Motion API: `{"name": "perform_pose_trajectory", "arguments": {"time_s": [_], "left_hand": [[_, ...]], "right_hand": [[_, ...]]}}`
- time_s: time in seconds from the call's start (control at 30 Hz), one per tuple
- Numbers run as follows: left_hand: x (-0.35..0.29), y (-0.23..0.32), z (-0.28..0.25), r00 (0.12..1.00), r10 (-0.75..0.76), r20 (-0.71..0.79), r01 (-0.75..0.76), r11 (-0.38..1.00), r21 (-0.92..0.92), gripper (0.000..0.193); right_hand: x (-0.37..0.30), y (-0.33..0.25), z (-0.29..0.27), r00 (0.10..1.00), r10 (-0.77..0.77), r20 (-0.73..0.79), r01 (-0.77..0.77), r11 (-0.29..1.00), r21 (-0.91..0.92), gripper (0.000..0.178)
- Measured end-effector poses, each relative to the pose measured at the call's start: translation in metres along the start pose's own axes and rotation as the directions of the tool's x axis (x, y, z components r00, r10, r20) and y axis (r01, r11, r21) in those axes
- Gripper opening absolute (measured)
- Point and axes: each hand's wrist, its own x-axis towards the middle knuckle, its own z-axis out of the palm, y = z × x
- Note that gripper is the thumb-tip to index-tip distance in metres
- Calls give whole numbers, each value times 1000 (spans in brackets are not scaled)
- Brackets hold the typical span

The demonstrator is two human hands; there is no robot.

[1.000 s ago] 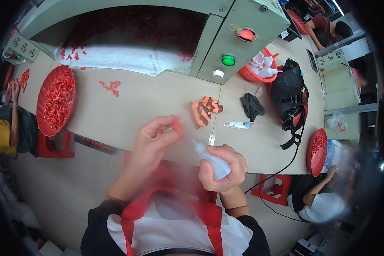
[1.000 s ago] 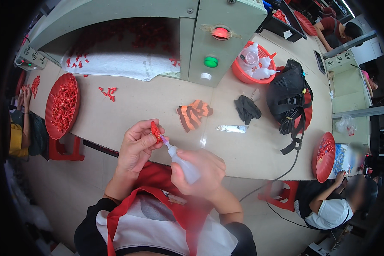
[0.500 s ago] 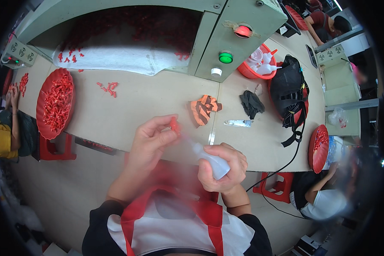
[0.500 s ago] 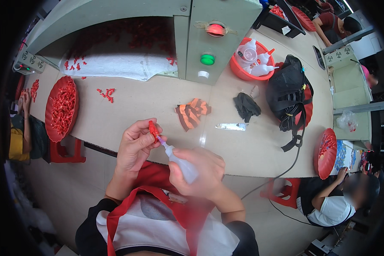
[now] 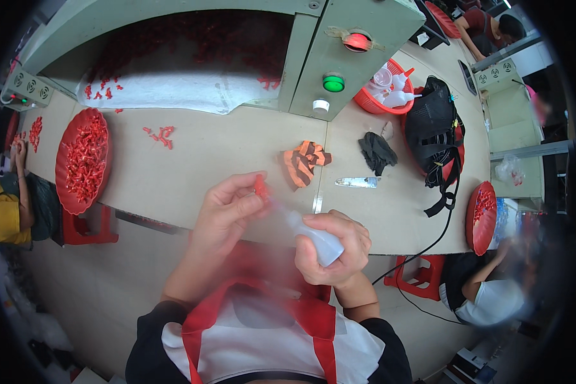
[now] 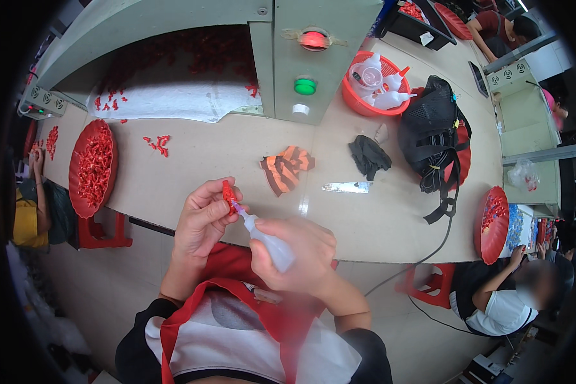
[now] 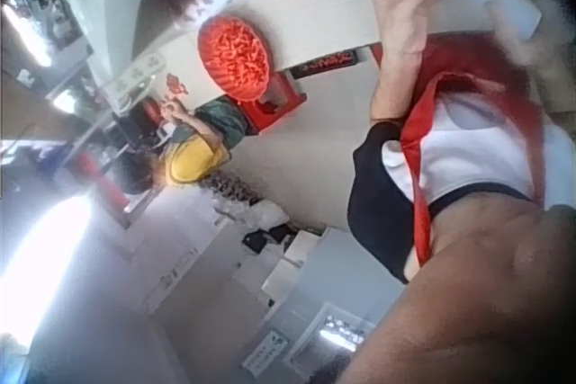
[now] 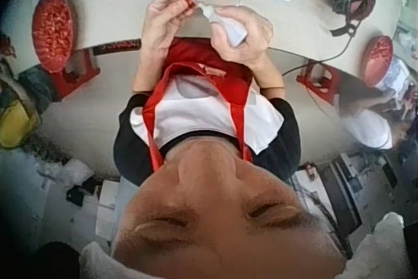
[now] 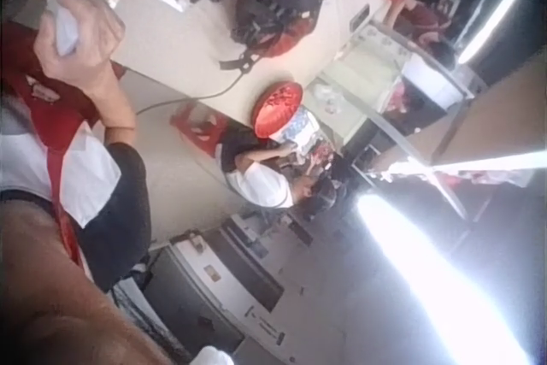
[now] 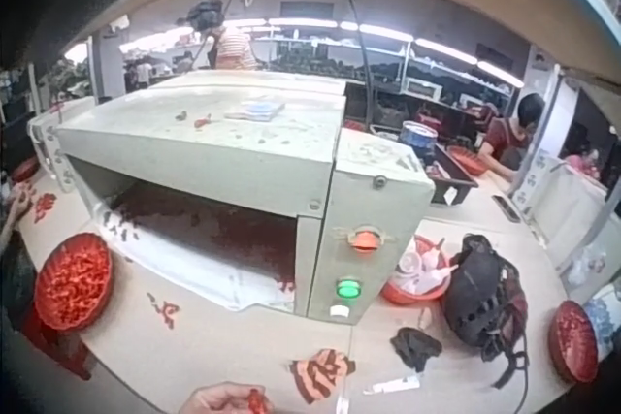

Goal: The person applies glue from a bottle to small red plastic components, then attaches them to a base object.

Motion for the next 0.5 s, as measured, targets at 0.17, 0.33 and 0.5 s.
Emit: {"name": "perform_pose_trajectory", "arguments": {"time_s": [0.17,0.33,0.5], "left_hand": [[0,-1,-1,999,30,34,-29,999,-22,33],[2,-4,-4,998,45,38,-43,998,-44,33],[4,-4,-3,998,57,23,-55,996,-67,33]], "right_hand": [[-3,-3,1,991,127,-48,-125,992,35,26],[-2,-4,-1,989,139,-40,-138,990,22,26],[-3,-3,-1,989,146,-37,-145,989,14,26]]}}
